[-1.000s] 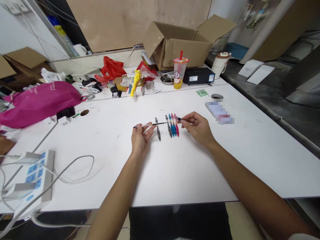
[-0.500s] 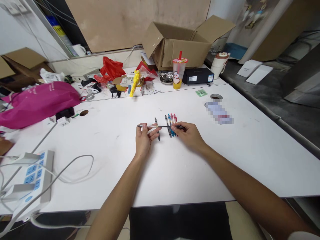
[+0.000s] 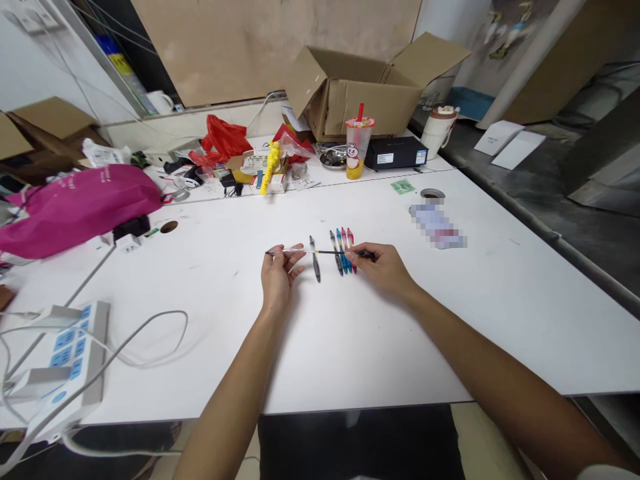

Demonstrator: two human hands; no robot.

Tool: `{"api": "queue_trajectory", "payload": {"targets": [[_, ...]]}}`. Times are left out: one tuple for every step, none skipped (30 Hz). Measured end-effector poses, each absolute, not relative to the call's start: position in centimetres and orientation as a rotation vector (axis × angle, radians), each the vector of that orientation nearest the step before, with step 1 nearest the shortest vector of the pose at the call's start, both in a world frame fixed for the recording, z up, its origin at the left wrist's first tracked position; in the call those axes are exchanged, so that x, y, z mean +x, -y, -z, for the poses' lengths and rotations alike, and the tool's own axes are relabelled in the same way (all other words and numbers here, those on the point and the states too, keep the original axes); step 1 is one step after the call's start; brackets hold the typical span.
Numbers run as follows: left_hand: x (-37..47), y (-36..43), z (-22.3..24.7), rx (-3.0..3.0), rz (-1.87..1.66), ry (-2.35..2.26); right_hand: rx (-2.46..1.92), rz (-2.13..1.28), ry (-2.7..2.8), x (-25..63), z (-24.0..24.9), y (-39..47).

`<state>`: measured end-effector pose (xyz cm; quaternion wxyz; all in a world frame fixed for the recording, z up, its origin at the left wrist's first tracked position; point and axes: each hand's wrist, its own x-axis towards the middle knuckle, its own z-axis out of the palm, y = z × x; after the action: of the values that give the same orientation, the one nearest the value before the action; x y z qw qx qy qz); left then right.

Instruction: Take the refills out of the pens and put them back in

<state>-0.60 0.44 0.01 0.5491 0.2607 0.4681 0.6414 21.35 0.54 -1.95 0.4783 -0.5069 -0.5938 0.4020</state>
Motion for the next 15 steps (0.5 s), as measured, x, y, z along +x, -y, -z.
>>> {"api": "queue_trajectory", "payload": {"targets": [[-0.5,-0.4,0.0,0.624,-1.513,-1.104,-1.241,-0.989,1.452,21.3,1.9,-0.5],[-0.4,-0.4,0.1,0.627,-1.509,-1.1,-1.244,-0.989,1.453,21.3,1.9,-0.5],[-0.4,-0.4,0.1,0.627,-1.508,-1.096,-1.245,-0.985,1.453,21.3,1.9,-0.5],[-0.4,-0.4,0.1,0.624,-1.508,-1.093,-1.245,-0.976,1.454,21.4,1.9,-0.5],[-0.4,-0.4,0.1,0.622,-1.508,-1.091,-1.245,-0.968,1.454,21.4,1.9,-0.6],[-0.4,-0.4,0.1,0.62,-1.509,-1.089,-1.247,-0.961,1.454,21.4,1.9,-0.6],[-0.5,-0.5,0.1,0.619,-1.51,-1.086,-1.248,-0.957,1.455,21.5,1.9,-0.6],[-0.5,-0.5,0.0,0.619,-1.51,-1.083,-1.247,-0.955,1.455,21.5,1.9,-0.6],[-0.5,-0.5,0.0,0.62,-1.509,-1.078,-1.245,-0.954,1.454,21.5,1.9,-0.7],[-0.4,-0.4,0.0,0.624,-1.506,-1.072,-1.243,-0.956,1.454,21.5,1.9,-0.7],[-0.3,-0.4,0.0,0.63,-1.5,-1.062,-1.241,-0.963,1.459,21.5,2.0,-0.6],[-0.1,-0.3,0.1,0.637,-1.484,-1.047,-1.239,-0.975,1.469,21.4,2.0,-0.6],[0.2,-0.2,0.1,0.647,-1.457,-1.028,-1.241,-0.991,1.486,21.3,2.1,-0.5],[0.5,-0.1,0.2,0.656,-1.425,-1.005,-1.246,-1.008,1.503,21.1,2.1,-0.4],[0.8,0.1,0.3,0.665,-1.382,-0.979,-1.255,-1.023,1.518,21.0,2.2,-0.2]]}}
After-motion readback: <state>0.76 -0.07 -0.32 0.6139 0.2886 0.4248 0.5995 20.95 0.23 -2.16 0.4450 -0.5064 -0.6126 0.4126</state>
